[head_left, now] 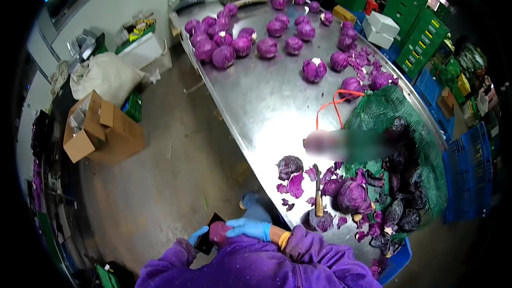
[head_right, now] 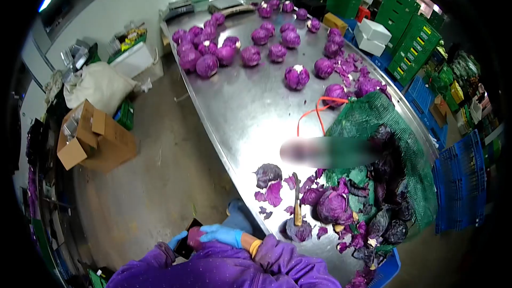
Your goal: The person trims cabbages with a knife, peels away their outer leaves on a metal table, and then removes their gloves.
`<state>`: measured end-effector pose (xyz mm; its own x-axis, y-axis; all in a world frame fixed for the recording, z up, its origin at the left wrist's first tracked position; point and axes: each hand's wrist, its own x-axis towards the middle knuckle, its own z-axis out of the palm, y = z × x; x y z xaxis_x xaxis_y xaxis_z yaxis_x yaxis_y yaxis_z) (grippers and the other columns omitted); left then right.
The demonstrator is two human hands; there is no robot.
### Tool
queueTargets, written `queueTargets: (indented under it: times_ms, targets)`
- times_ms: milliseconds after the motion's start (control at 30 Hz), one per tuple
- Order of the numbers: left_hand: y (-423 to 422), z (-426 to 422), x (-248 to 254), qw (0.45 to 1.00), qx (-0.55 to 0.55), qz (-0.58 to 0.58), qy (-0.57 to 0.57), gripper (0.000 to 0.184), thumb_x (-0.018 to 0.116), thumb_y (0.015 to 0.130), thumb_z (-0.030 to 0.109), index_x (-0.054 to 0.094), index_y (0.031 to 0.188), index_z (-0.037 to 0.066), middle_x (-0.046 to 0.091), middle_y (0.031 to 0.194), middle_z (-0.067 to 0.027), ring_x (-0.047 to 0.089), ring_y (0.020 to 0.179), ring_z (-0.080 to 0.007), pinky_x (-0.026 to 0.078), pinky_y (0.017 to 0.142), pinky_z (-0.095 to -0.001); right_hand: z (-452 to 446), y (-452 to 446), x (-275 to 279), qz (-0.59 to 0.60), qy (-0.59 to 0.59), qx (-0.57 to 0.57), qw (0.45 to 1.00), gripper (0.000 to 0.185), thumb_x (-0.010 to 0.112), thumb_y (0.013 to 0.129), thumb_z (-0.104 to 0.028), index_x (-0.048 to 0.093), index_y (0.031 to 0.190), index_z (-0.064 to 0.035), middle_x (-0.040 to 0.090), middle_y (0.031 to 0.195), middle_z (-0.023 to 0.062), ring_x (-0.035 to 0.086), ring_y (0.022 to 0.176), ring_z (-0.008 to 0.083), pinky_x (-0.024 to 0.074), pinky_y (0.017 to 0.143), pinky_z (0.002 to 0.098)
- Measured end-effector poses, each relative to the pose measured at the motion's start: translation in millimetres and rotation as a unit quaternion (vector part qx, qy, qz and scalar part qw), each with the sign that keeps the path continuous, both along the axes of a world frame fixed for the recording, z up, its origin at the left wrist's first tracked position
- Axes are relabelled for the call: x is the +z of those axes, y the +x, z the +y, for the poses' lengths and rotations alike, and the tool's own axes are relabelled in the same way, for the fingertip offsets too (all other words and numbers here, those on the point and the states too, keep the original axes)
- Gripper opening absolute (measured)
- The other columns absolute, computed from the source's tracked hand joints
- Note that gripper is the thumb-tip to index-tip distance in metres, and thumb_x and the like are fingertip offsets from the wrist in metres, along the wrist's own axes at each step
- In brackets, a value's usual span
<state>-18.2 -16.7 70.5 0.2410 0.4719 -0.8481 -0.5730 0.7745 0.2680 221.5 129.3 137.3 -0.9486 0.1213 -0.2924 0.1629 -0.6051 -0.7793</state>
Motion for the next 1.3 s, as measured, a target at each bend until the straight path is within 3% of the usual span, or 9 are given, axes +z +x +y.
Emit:
queueTargets:
  times_ms: [67, 133, 167, 367, 467, 600, 867, 1167, 1300]
  targets:
    - [1, 15, -7, 0.998, -0.006, 0.060, -0.031, 0.049, 0.046, 0.092, 0.040, 0.051, 0.123, 0.002, 0.057, 0.119, -0.0129, 0.057, 0.104, -0.0249, 0.046, 0.090, -0.0373, 0, -7, 26, 0.021, 0.147, 0.061, 0.987, 0.033, 0.057, 0.088, -0.017, 0.054, 0.115, 0.0029, 0.059, 0.105, 0.0049, 0.051, 0.097, 0.0123, 0.0389, 0.088, 0.0247]
    - [-14, 17, -66, 0.990, -0.032, -0.138, -0.009, 0.045, 0.045, 0.093, 0.039, 0.053, 0.118, 0.002, 0.060, 0.112, -0.0124, 0.058, 0.099, -0.0230, 0.046, 0.089, -0.0362, -8, -18, 13, 0.138, 0.101, 0.138, 0.976, 0.023, 0.056, 0.088, -0.013, 0.055, 0.106, 0.0010, 0.056, 0.097, 0.0024, 0.048, 0.091, 0.0112, 0.0391, 0.083, 0.0247]
    - [-13, 20, -84, 0.994, -0.036, -0.107, -0.012, 0.045, 0.045, 0.093, 0.038, 0.053, 0.118, 0.002, 0.060, 0.112, -0.0123, 0.058, 0.099, -0.0229, 0.046, 0.089, -0.0362, -11, -20, 12, 0.159, 0.082, 0.134, 0.975, 0.014, 0.055, 0.088, -0.011, 0.054, 0.097, -0.0008, 0.053, 0.090, 0.0006, 0.046, 0.087, 0.0105, 0.0385, 0.078, 0.0250]
    - [27, 25, -42, 0.998, -0.065, -0.011, -0.022, 0.043, 0.045, 0.093, 0.037, 0.053, 0.116, 0.002, 0.059, 0.110, -0.0119, 0.057, 0.097, -0.0224, 0.046, 0.087, -0.0357, -12, -11, 26, 0.173, 0.131, 0.100, 0.971, 0.014, 0.055, 0.089, -0.015, 0.056, 0.094, -0.0017, 0.053, 0.085, -0.0014, 0.046, 0.082, 0.0085, 0.0389, 0.077, 0.0246]
    - [15, -3, -30, 0.998, -0.066, -0.006, -0.024, 0.042, 0.045, 0.093, 0.037, 0.053, 0.115, 0.002, 0.059, 0.110, -0.0117, 0.057, 0.096, -0.0221, 0.046, 0.087, -0.0355, -12, 1, 51, 0.142, 0.053, 0.055, 0.987, 0.013, 0.056, 0.089, -0.016, 0.055, 0.088, -0.0029, 0.050, 0.079, -0.0028, 0.044, 0.077, 0.0078, 0.0382, 0.074, 0.0249]
    - [2, -11, -14, 0.998, -0.042, 0.038, -0.026, 0.041, 0.045, 0.093, 0.036, 0.053, 0.114, 0.003, 0.059, 0.108, -0.0115, 0.057, 0.095, -0.0217, 0.046, 0.086, -0.0352, -7, -2, 33, 0.124, 0.134, 0.080, 0.980, 0.019, 0.057, 0.088, -0.020, 0.050, 0.079, -0.0052, 0.044, 0.074, -0.0042, 0.039, 0.073, 0.0069, 0.0348, 0.068, 0.0248]
    - [-4, -12, -18, 0.993, -0.012, 0.112, -0.019, 0.038, 0.045, 0.093, 0.035, 0.053, 0.113, 0.003, 0.059, 0.106, -0.0110, 0.057, 0.093, -0.0210, 0.046, 0.084, -0.0346, -12, -9, 16, 0.120, 0.121, 0.093, 0.981, 0.023, 0.057, 0.088, -0.022, 0.047, 0.075, -0.0064, 0.039, 0.071, -0.0062, 0.035, 0.071, 0.0056, 0.0314, 0.065, 0.0239]
    - [3, -2, -23, 0.987, -0.003, 0.150, -0.051, 0.036, 0.045, 0.093, 0.033, 0.053, 0.110, 0.003, 0.059, 0.104, -0.0104, 0.056, 0.091, -0.0202, 0.046, 0.082, -0.0339, -38, -39, -28, 0.244, 0.107, 0.093, 0.960, 0.029, 0.057, 0.087, -0.030, 0.047, 0.077, -0.0050, 0.042, 0.073, -0.0025, 0.038, 0.072, 0.0087, 0.0350, 0.068, 0.0257]
    - [4, -6, -25, 0.985, -0.001, 0.161, -0.067, 0.034, 0.045, 0.093, 0.033, 0.053, 0.109, 0.003, 0.058, 0.102, -0.0101, 0.056, 0.090, -0.0199, 0.046, 0.081, -0.0336, -46, -43, -27, 0.206, 0.058, 0.090, 0.973, 0.029, 0.057, 0.087, -0.031, 0.048, 0.076, -0.0052, 0.041, 0.072, -0.0026, 0.038, 0.071, 0.0089, 0.0349, 0.066, 0.0266]
